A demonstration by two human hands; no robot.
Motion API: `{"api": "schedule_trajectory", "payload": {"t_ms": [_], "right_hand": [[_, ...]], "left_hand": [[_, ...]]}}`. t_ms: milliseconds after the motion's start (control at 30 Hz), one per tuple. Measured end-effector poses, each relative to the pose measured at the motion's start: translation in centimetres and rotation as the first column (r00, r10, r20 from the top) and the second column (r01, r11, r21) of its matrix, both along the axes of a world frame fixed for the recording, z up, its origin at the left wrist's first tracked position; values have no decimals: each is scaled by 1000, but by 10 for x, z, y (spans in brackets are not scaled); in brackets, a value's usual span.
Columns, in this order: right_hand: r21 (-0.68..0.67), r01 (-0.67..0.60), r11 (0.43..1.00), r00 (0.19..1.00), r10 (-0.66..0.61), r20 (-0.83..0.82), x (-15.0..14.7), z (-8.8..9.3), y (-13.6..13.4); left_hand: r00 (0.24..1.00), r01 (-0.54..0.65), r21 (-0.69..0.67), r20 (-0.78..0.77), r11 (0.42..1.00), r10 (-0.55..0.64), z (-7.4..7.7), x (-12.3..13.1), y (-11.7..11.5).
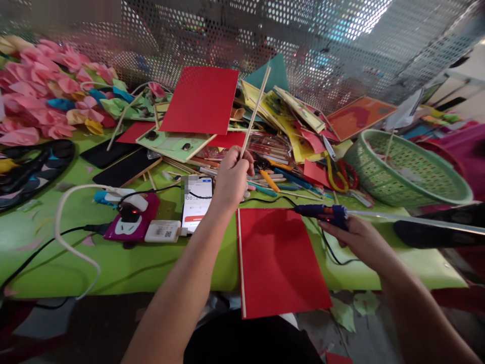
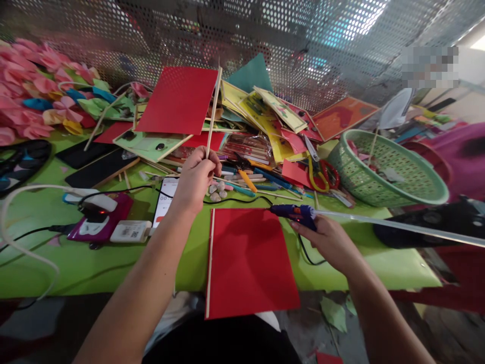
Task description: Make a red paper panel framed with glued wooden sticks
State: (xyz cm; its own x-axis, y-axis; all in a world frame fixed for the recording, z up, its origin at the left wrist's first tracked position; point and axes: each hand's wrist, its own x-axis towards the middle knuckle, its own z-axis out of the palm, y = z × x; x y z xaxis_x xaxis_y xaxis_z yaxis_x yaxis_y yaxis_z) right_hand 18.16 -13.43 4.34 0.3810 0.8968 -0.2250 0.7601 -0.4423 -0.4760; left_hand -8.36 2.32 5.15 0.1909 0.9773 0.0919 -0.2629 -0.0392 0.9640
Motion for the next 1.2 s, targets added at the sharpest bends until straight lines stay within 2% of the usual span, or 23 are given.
{"api": "schedule_trajectory", "payload": {"t_ms": [133,467,767,1000,1200], "right_hand": [[16,-20,1000,1000,20,14,2,-1,-2],[23,29,999,995,-31,93,22,-3,-13],[21,29,999,996,-30,85,14,2,-9],[21,15,1000,994,-17,107,18,1,-11],[41,0,999,999,-2,48,11,-1,-9]], "left_hand": [[1000,4,-6,10,1000,-4,-1,1,1],[999,12,-15,49,1000,-11,0,1,0],[999,6,1,42,1000,-6,0,1,1],[1000,6,12,28,1000,-6,1,1,0],[1000,-3,-6,13,1000,3,2,1,0]]}}
